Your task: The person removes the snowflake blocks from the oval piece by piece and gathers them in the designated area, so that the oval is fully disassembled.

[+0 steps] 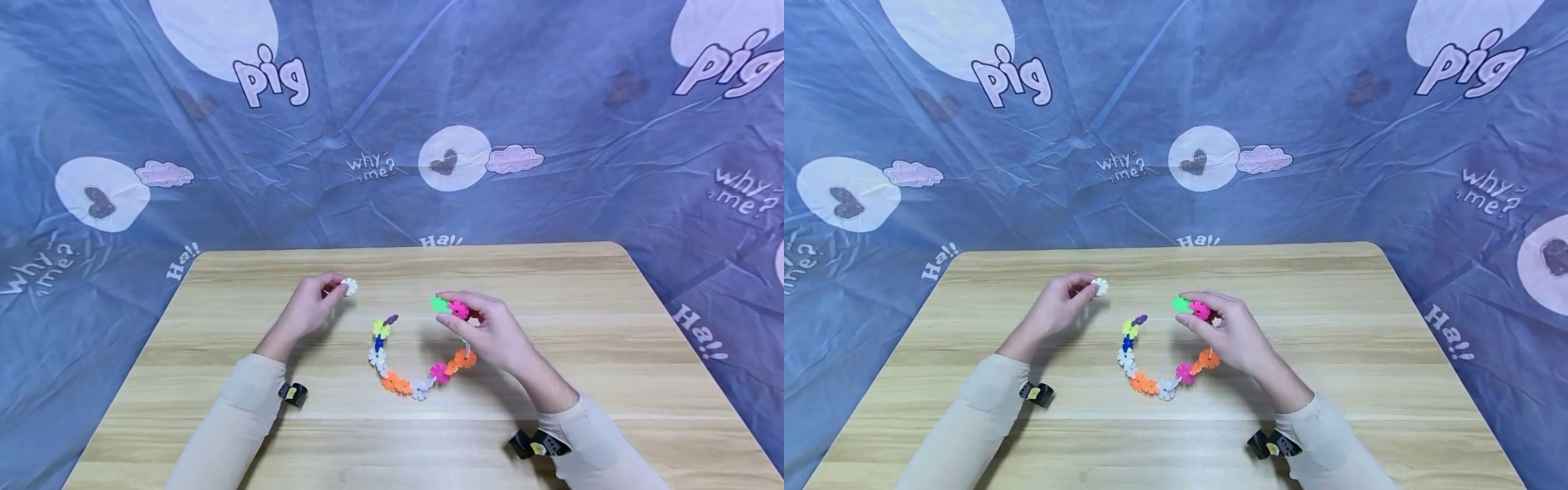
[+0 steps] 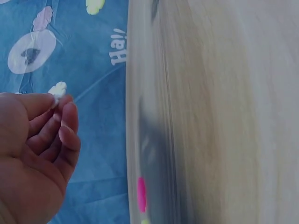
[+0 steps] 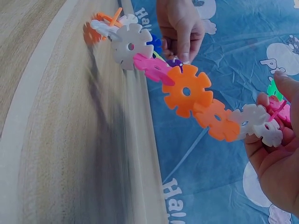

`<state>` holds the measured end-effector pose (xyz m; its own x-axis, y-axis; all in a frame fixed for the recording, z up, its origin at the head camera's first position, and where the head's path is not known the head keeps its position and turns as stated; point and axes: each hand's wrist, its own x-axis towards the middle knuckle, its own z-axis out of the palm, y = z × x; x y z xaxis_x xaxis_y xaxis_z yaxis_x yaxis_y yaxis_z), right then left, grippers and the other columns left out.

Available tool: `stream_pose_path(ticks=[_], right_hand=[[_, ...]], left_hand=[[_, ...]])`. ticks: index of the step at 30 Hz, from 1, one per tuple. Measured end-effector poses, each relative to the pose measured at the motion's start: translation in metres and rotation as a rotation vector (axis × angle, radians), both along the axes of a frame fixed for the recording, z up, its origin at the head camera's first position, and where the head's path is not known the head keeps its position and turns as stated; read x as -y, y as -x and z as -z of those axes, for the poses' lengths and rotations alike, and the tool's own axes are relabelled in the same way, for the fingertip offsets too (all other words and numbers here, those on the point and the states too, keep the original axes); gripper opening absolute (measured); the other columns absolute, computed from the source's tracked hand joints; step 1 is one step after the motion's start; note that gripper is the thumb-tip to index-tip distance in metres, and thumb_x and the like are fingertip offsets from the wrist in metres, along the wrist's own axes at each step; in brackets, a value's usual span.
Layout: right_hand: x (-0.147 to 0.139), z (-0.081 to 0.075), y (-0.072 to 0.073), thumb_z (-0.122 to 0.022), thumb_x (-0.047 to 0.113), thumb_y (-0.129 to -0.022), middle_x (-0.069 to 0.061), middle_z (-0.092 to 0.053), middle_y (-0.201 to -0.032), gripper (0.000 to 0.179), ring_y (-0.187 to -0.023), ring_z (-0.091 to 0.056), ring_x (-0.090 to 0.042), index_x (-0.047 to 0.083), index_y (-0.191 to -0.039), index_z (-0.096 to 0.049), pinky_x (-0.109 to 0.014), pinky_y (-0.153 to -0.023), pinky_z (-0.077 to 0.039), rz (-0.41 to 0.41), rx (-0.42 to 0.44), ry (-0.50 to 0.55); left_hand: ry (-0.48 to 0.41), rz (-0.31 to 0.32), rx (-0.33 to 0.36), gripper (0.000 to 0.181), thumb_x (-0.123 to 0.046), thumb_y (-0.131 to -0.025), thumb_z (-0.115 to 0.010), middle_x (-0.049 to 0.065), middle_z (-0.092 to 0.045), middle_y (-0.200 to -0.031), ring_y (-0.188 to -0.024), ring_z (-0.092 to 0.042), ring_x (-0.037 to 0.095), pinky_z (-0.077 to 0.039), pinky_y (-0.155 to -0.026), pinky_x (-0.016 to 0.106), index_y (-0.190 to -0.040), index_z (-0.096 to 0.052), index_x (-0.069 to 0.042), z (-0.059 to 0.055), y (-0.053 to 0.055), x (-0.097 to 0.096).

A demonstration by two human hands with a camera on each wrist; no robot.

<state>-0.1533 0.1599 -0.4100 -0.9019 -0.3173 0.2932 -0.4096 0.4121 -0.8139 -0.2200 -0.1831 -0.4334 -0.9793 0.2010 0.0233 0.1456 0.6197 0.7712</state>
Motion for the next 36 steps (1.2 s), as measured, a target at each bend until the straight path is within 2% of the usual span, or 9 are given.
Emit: stream_pose_path(ticks=[10,16,23,28,36], right_hand=[[0.002,0.002,-0.001,-0.079,0.011,-0.098,-0.004,-0.074,-0.098,0.032,-0.072,-0.052,-0.009,0.005,-0.130,-0.076,-0.023,-0.055,-0.045,-0.013,0.011,0.002],[0.002,0.002,0.000,-0.079,0.011,-0.098,-0.002,-0.073,-0.096,0.032,-0.072,-0.052,-0.009,0.005,-0.130,-0.076,-0.023,-0.055,-0.044,-0.020,0.008,0.004],[0.002,0.001,0.000,-0.079,0.009,-0.098,-0.003,-0.074,-0.098,0.030,-0.073,-0.052,-0.009,0.005,-0.128,-0.076,-0.023,-0.056,-0.045,-0.020,-0.008,0.007],[0.002,0.001,0.000,-0.078,0.007,-0.098,-0.003,-0.074,-0.097,0.028,-0.072,-0.052,-0.007,0.005,-0.126,-0.077,-0.023,-0.056,-0.044,-0.031,-0.028,0.009],[0.003,0.002,-0.001,-0.079,0.008,-0.098,-0.006,-0.077,-0.103,0.030,-0.073,-0.054,-0.007,0.004,-0.128,-0.076,-0.023,-0.057,-0.047,-0.034,-0.022,0.006]], left_hand=[[0.074,-0.045,0.080,0.020,-0.014,-0.104,-0.069,0.013,-0.077,-0.104,-0.088,-0.067,0.022,-0.057,-0.074,0.032,-0.118,-0.076,-0.002,0.008,0.008,0.010],[0.146,-0.059,0.056,0.016,-0.014,-0.103,-0.072,0.011,-0.078,-0.102,-0.089,-0.068,0.021,-0.057,-0.080,0.035,-0.114,-0.079,-0.005,0.012,0.013,0.014],[0.221,-0.028,0.002,0.013,-0.012,-0.101,-0.074,0.011,-0.079,-0.097,-0.089,-0.070,0.023,-0.058,-0.088,0.044,-0.107,-0.081,-0.002,0.015,0.020,0.017],[0.249,-0.030,0.024,0.011,-0.010,-0.100,-0.075,0.009,-0.079,-0.093,-0.087,-0.069,0.022,-0.057,-0.088,0.042,-0.103,-0.081,-0.002,0.020,0.022,0.022],[0.296,-0.039,0.014,0.011,-0.011,-0.100,-0.073,0.008,-0.076,-0.094,-0.090,-0.066,0.022,-0.053,-0.088,0.041,-0.102,-0.081,-0.003,0.023,0.022,0.025]])
